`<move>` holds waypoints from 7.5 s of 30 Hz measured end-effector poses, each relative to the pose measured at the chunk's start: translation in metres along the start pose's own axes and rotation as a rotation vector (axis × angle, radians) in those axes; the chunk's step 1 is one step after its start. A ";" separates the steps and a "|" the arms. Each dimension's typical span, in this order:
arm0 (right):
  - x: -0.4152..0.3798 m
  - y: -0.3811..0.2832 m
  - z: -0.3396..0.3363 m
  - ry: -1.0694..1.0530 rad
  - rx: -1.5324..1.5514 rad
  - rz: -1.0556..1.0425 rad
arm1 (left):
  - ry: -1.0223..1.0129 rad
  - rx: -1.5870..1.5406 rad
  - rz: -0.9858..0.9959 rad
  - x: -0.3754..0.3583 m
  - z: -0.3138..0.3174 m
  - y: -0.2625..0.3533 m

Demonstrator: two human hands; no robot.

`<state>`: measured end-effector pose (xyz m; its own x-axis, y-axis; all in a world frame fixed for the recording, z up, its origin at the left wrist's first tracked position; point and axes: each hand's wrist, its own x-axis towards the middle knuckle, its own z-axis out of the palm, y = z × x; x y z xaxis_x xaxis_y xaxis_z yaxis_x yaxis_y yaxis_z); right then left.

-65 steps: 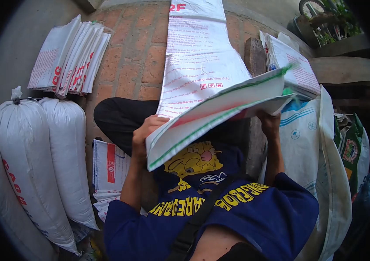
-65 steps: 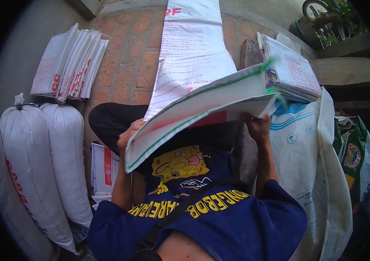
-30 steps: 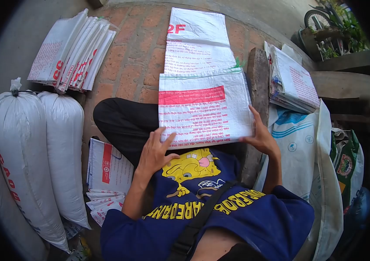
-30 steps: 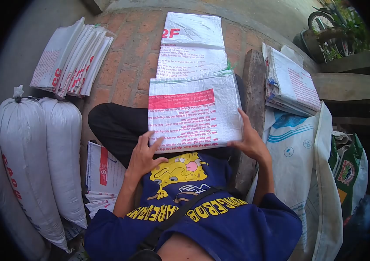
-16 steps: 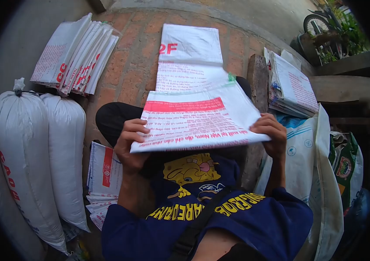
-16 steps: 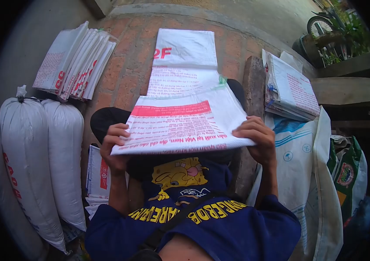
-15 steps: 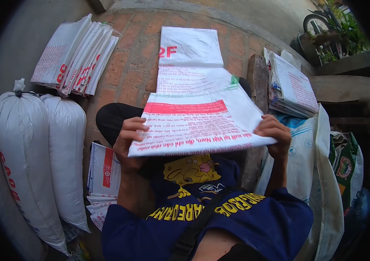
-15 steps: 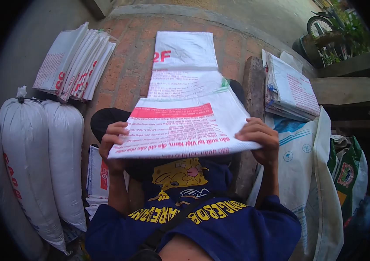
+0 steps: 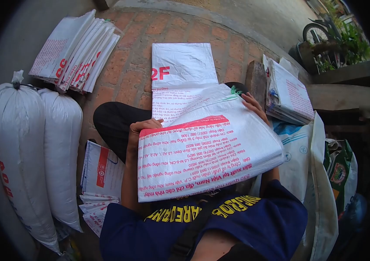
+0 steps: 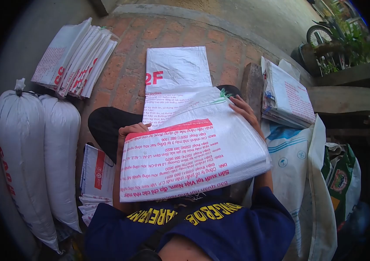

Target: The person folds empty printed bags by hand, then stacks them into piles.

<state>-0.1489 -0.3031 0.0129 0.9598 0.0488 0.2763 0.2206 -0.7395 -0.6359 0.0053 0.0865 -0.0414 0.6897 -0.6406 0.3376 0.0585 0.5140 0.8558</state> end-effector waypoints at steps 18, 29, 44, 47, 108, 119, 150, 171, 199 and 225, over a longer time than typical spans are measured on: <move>-0.016 -0.053 0.038 0.048 0.240 1.005 | 0.578 1.089 -0.473 -0.048 0.068 0.010; -0.030 -0.046 0.050 -0.135 -0.545 -0.041 | -0.063 1.652 -0.452 -0.064 0.063 0.039; 0.005 -0.076 -0.028 0.204 0.917 -0.207 | -0.093 1.110 0.114 -0.023 0.018 0.040; -0.003 -0.071 -0.025 0.170 1.020 -0.243 | -0.055 0.794 0.092 -0.018 0.015 0.000; 0.005 0.179 -0.073 1.784 0.813 0.871 | 0.267 1.473 -0.151 0.009 0.032 -0.019; 0.103 0.212 -0.084 2.570 1.411 0.342 | 0.217 1.585 -0.136 0.011 0.039 -0.022; -0.075 0.281 -0.174 1.026 -0.036 1.789 | 0.182 1.677 -0.096 0.008 0.034 -0.026; -0.040 0.195 -0.077 0.109 -0.902 1.069 | 0.216 1.647 -0.051 0.002 0.032 -0.021; 0.147 0.256 0.059 -0.902 -0.113 0.532 | 1.826 1.735 -0.908 -0.347 -0.076 -0.037; 0.146 0.229 0.044 -0.687 -0.214 0.579 | 0.493 1.841 -0.955 -0.260 -0.024 -0.023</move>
<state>0.0494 -0.4357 -0.1246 0.8176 -0.0304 -0.5750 -0.2971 -0.8778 -0.3759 -0.1583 0.2549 -0.1580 0.9859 0.0211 -0.1661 0.0333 -0.9969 0.0707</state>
